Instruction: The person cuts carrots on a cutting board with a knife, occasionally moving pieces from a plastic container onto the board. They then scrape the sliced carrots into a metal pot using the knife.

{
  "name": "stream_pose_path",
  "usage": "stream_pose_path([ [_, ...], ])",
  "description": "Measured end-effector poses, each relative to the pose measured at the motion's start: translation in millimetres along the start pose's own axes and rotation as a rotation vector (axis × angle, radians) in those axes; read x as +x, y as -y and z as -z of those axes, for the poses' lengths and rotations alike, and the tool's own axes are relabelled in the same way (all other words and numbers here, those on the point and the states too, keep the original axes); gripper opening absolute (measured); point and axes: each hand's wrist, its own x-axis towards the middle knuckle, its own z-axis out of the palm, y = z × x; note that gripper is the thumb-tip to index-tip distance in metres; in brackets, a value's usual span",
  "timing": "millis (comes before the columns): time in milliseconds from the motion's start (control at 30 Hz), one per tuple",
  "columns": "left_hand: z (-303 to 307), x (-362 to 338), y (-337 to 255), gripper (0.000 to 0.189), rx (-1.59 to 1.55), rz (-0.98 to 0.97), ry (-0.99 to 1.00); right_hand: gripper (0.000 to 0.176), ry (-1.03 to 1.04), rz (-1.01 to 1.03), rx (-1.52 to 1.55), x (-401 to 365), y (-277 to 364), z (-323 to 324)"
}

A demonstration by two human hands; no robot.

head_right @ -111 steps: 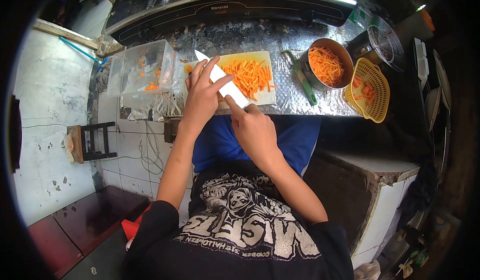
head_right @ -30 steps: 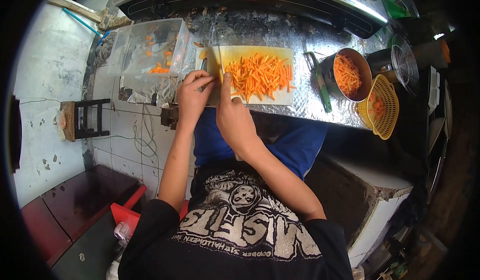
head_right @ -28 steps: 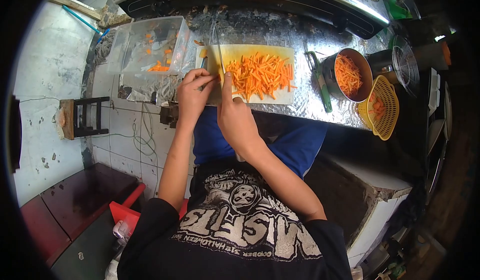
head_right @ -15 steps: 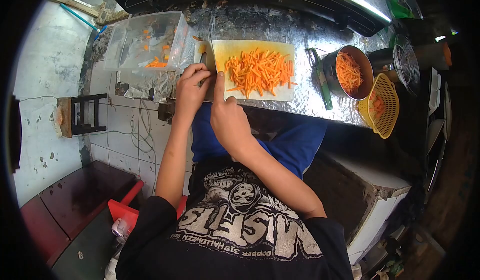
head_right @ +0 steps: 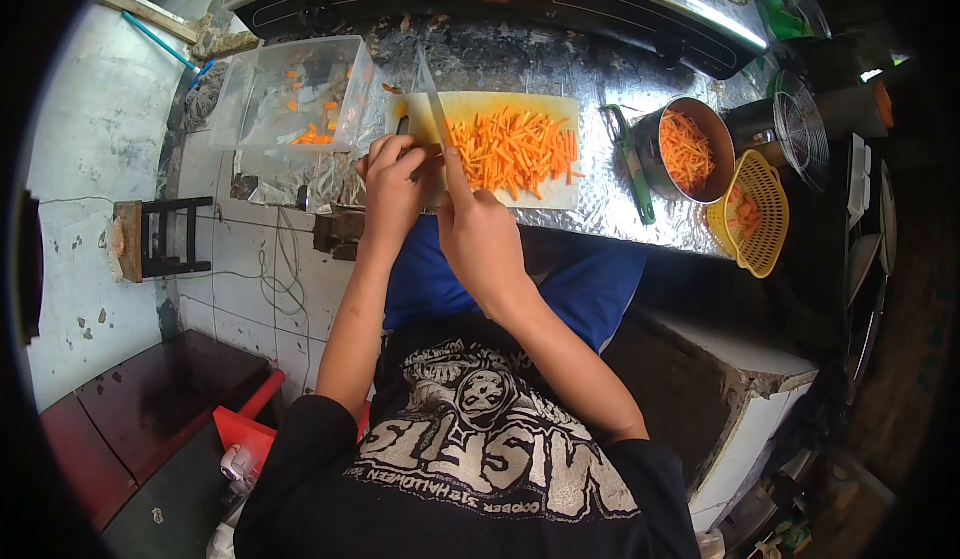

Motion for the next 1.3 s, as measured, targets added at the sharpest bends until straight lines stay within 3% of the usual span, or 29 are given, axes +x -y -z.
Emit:
stream_pose_path([
  [67, -2, -2, 1, 0.022, -0.01, -0.026, -0.009, 0.053, -0.025, 0.001, -0.007, -5, 0, 0],
  [167, 2, -3, -3, 0.024, -0.184, 0.098, -0.146, 0.054, -0.024, -0.013, -0.071, -13, -4, -1],
  [267, 12, 4, -10, 0.036, -0.089, 0.014, -0.071, 0.052, 0.049, -0.069, -0.151, -17, 0, 2],
  [367, 4, 13, -11, 0.053, 0.04, -0.021, 0.15, 0.052, 0.04, -0.049, -0.156, -19, 0, 2],
  [500, 2, 18, -22, 0.058, 0.042, -0.092, 0.213, 0.052, 0.056, -0.095, -0.183, -19, -2, 8],
  [767, -2, 16, -27, 0.054, 0.005, -0.133, 0.113, 0.056, 0.052, -0.15, -0.197, -19, -2, 13],
  [933, 0, 12, -32, 0.055, -0.016, -0.141, 0.143, 0.054, 0.066, -0.094, -0.195, -18, -4, 13],
  [1033, 2, 15, -31, 0.057, 0.017, -0.12, 0.063, 0.059, 0.056, -0.08, -0.173, -19, -7, 13],
  [1200, 0, 24, 2, 0.056, -0.026, 0.163, 0.007, 0.07, -0.06, -0.058, 0.023, -18, -11, 20],
  [1300, -9, 28, 19, 0.044, 0.03, 0.14, -0.02, 0.075, -0.092, -0.05, 0.12, -16, -12, 28],
])
